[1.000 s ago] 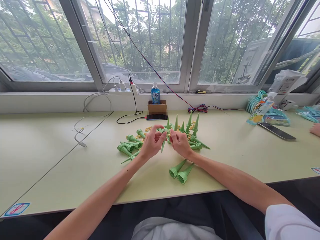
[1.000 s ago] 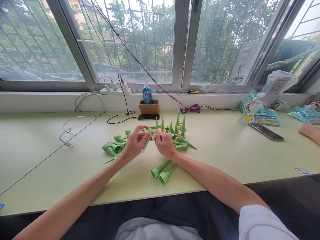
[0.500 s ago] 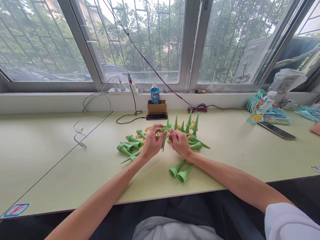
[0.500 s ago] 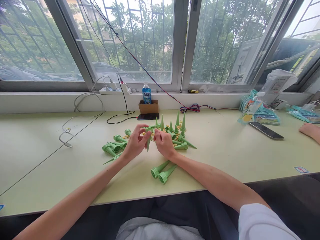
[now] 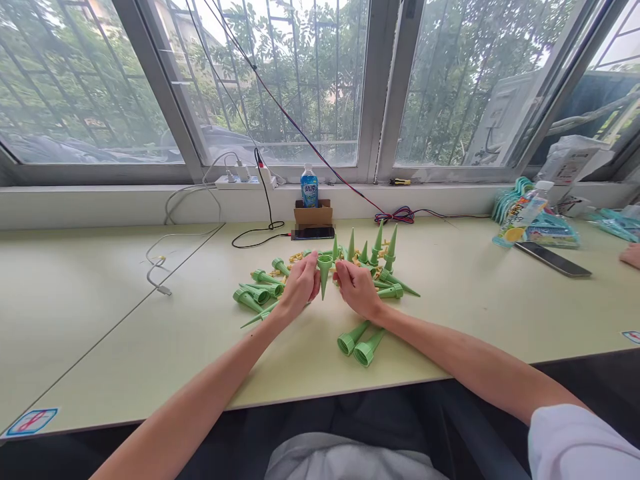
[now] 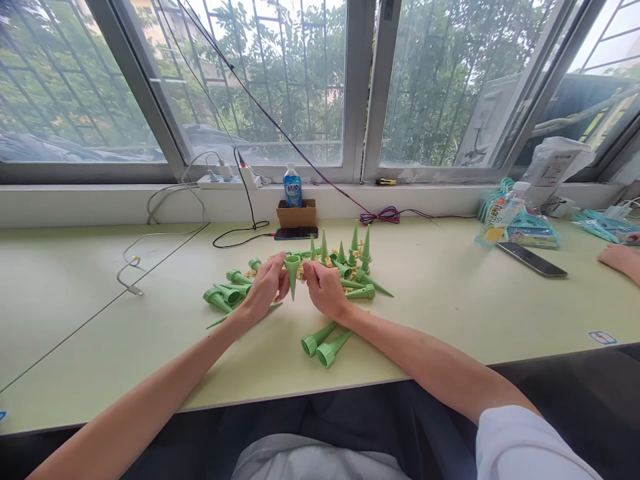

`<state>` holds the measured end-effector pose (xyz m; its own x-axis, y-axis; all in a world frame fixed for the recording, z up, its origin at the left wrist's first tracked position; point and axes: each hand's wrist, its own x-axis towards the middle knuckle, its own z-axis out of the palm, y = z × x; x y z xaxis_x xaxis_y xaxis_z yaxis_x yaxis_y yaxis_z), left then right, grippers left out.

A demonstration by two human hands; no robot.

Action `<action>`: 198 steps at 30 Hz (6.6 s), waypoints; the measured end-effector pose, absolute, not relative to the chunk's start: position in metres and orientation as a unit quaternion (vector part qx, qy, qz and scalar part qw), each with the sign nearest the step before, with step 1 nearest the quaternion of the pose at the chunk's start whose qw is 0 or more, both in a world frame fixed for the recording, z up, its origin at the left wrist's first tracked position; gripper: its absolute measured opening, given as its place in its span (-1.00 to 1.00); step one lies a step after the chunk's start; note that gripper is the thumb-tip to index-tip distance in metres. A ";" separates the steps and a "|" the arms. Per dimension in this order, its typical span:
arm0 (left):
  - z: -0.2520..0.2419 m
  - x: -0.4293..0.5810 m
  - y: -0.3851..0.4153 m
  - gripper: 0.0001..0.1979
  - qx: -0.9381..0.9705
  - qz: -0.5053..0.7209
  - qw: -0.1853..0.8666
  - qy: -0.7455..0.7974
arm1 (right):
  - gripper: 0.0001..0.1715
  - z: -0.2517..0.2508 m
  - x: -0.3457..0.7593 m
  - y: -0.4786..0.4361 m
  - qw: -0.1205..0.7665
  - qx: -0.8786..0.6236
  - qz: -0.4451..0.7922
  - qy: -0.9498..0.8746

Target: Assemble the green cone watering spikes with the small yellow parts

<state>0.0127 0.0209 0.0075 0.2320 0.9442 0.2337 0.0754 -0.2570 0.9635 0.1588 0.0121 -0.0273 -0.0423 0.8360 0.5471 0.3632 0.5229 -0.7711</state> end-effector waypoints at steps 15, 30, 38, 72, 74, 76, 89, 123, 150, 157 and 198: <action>0.004 0.011 0.029 -0.49 0.555 0.404 0.604 0.404 | -0.45 -0.029 0.160 0.016 0.527 -0.428 0.233 -0.697; 0.012 0.006 0.027 -0.67 0.579 0.450 0.578 0.357 | -0.50 -0.034 0.160 0.016 0.503 -0.387 0.220 -0.741; 0.011 0.004 0.028 -0.74 0.594 0.448 0.572 0.344 | -0.48 -0.036 0.161 0.018 0.504 -0.394 0.212 -0.739; 0.008 0.001 0.031 -0.77 0.615 0.449 0.556 0.332 | -0.50 -0.035 0.162 0.017 0.523 -0.363 0.208 -0.743; 0.008 0.001 0.031 -0.77 0.616 0.448 0.555 0.335 | -0.51 -0.034 0.162 0.016 0.522 -0.360 0.208 -0.744; 0.008 0.001 0.031 -0.78 0.616 0.447 0.554 0.338 | -0.51 -0.034 0.162 0.016 0.519 -0.360 0.210 -0.746; 0.011 0.002 0.030 -0.77 0.611 0.452 0.549 0.349 | -0.51 -0.031 0.161 0.011 0.489 -0.356 0.201 -0.771; 0.010 0.005 0.025 -0.81 0.615 0.460 0.566 0.299 | -0.53 -0.034 0.162 0.014 0.500 -0.418 0.137 -0.746; 0.007 0.008 0.019 -0.76 0.715 0.450 0.431 0.318 | -0.35 -0.028 0.161 0.016 0.540 -0.460 0.157 -0.687; 0.004 0.011 0.021 -0.67 0.688 0.451 0.449 0.349 | -0.40 -0.025 0.161 0.013 0.537 -0.450 0.170 -0.693; -0.004 0.013 0.027 -0.75 0.716 0.425 0.423 0.358 | -0.43 -0.025 0.159 0.008 0.466 -0.367 0.203 -0.779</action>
<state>0.0128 0.0272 -0.0039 0.3834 0.8716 0.3054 0.1523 -0.3859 0.9099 0.1588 0.0083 -0.0246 -0.2955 0.7614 0.5770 0.3825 0.6478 -0.6589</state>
